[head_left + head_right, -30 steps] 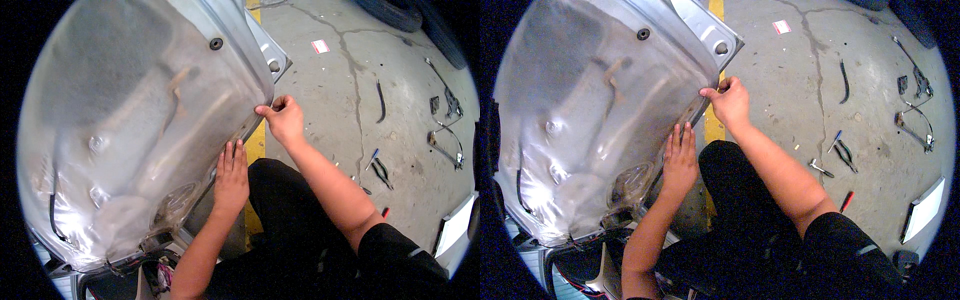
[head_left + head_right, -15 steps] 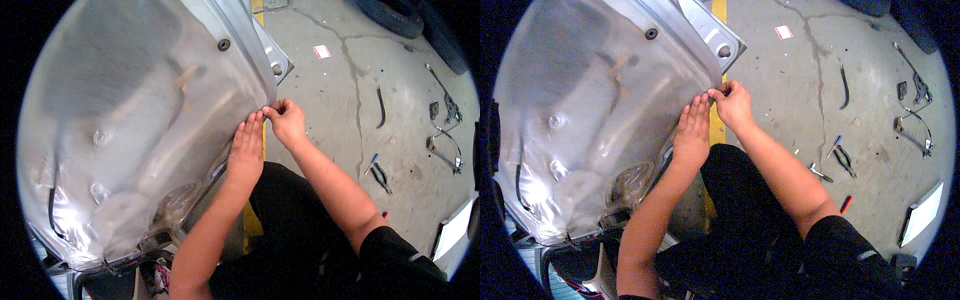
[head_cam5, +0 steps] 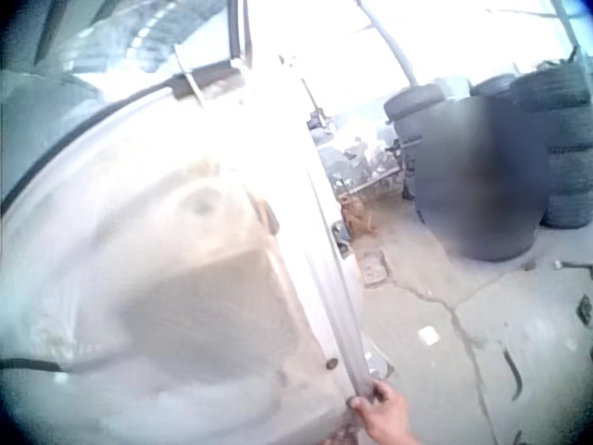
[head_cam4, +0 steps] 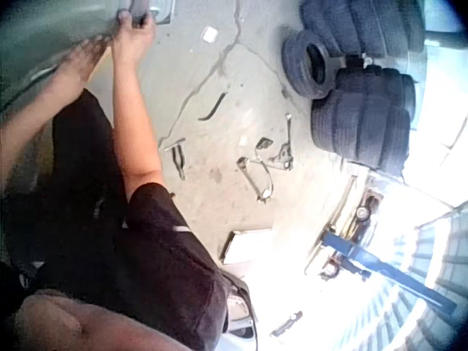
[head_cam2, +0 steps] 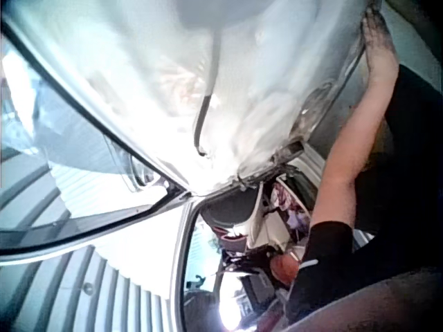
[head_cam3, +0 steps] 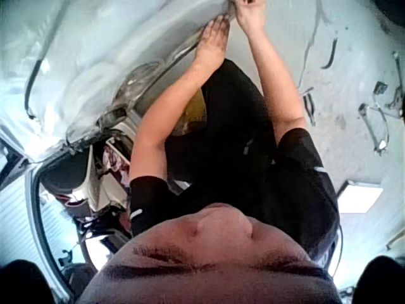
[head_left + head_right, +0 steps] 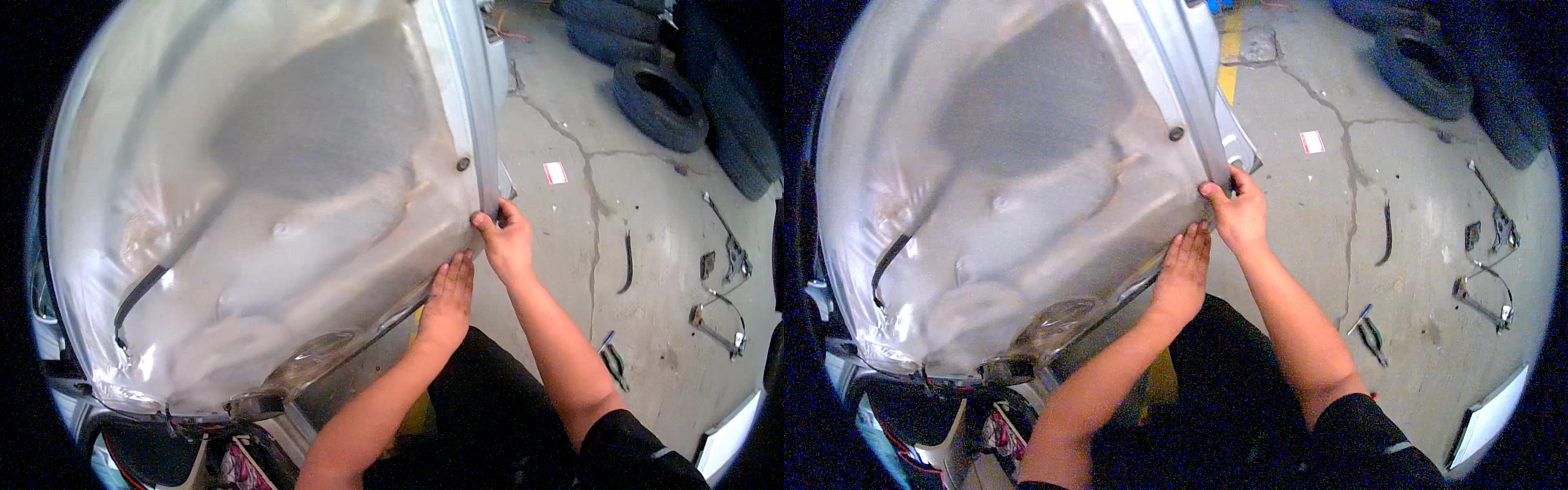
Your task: The person installs a moisture barrier and door panel on a car door. They align the barrier, route wiring through openings, and connect electrical connectors inside the door cavity.
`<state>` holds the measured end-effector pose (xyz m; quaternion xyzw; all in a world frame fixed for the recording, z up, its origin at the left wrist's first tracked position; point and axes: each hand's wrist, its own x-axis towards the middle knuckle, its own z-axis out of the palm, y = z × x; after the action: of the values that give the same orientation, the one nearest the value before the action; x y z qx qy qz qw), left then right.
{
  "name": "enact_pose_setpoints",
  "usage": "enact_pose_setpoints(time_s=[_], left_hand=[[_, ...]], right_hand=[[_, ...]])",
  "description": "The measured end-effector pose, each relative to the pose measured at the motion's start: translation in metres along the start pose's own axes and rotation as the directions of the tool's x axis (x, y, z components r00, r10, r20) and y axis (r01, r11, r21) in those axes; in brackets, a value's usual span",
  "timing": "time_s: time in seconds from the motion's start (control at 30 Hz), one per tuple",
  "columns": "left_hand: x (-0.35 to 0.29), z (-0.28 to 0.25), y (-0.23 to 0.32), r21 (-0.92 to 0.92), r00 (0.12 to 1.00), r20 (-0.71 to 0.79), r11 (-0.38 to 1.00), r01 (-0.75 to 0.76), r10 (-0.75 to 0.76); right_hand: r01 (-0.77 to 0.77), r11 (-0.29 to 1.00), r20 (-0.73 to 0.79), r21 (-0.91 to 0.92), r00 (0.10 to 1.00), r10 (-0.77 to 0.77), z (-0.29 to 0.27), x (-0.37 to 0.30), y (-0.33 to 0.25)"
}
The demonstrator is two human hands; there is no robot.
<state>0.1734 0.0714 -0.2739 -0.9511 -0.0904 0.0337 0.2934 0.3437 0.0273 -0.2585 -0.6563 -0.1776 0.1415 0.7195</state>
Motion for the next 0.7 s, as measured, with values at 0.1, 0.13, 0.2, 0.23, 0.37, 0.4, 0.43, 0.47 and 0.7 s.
enact_pose_setpoints(time_s=[0.1,0.13,0.2,0.23,0.37,0.4,0.43,0.47,0.7], left_hand=[[-0.001,0.006,0.011,0.043,0.998,-0.021,0.997,0.056,-0.055],[-0.001,0.006,0.014,0.041,0.999,0.022,0.998,0.04,-0.041],[-0.003,0.011,0.02,0.074,0.999,-0.001,0.996,0.046,-0.046],[-0.003,0.008,0.019,0.097,1.0,0.02,0.995,0.02,-0.023],[-0.008,0.0,0.011,0.021,1.0,0.019,1.0,0.0,-0.001],[-0.011,0.001,0.013,-0.022,0.999,0.032,1.0,0.019,-0.018],[-0.013,0.002,0.017,-0.068,0.999,0.041,0.997,0.038,-0.035],[-0.012,-0.003,0.02,-0.125,0.996,0.075,0.991,0.053,-0.044],[-0.018,-0.039,0.024,-0.448,0.997,-0.01,0.891,-0.067,0.07]], right_hand=[[0.078,0.985,-0.022,-0.154,0.996,-0.082,-0.003,0.001,-0.002],[0.114,0.975,-0.059,-0.192,0.99,-0.127,-0.002,-0.002,-0.007],[0.134,0.963,-0.111,-0.232,0.98,-0.163,0.005,0.001,-0.029],[0.12,0.964,-0.127,-0.237,0.98,-0.154,0.006,0.0,-0.05],[0.212,0.977,-0.04,-0.012,0.976,-0.213,0.004,0.015,-0.048],[0.19,0.979,-0.005,-0.079,0.982,-0.191,0.007,0.012,-0.056],[0.174,0.973,0.026,-0.152,0.985,-0.172,0.008,0.008,-0.065],[0.168,0.981,0.093,-0.101,0.983,-0.158,0.005,0.011,-0.061],[0.315,0.949,0.106,-0.019,0.944,-0.311,-0.015,0.026,-0.047]])
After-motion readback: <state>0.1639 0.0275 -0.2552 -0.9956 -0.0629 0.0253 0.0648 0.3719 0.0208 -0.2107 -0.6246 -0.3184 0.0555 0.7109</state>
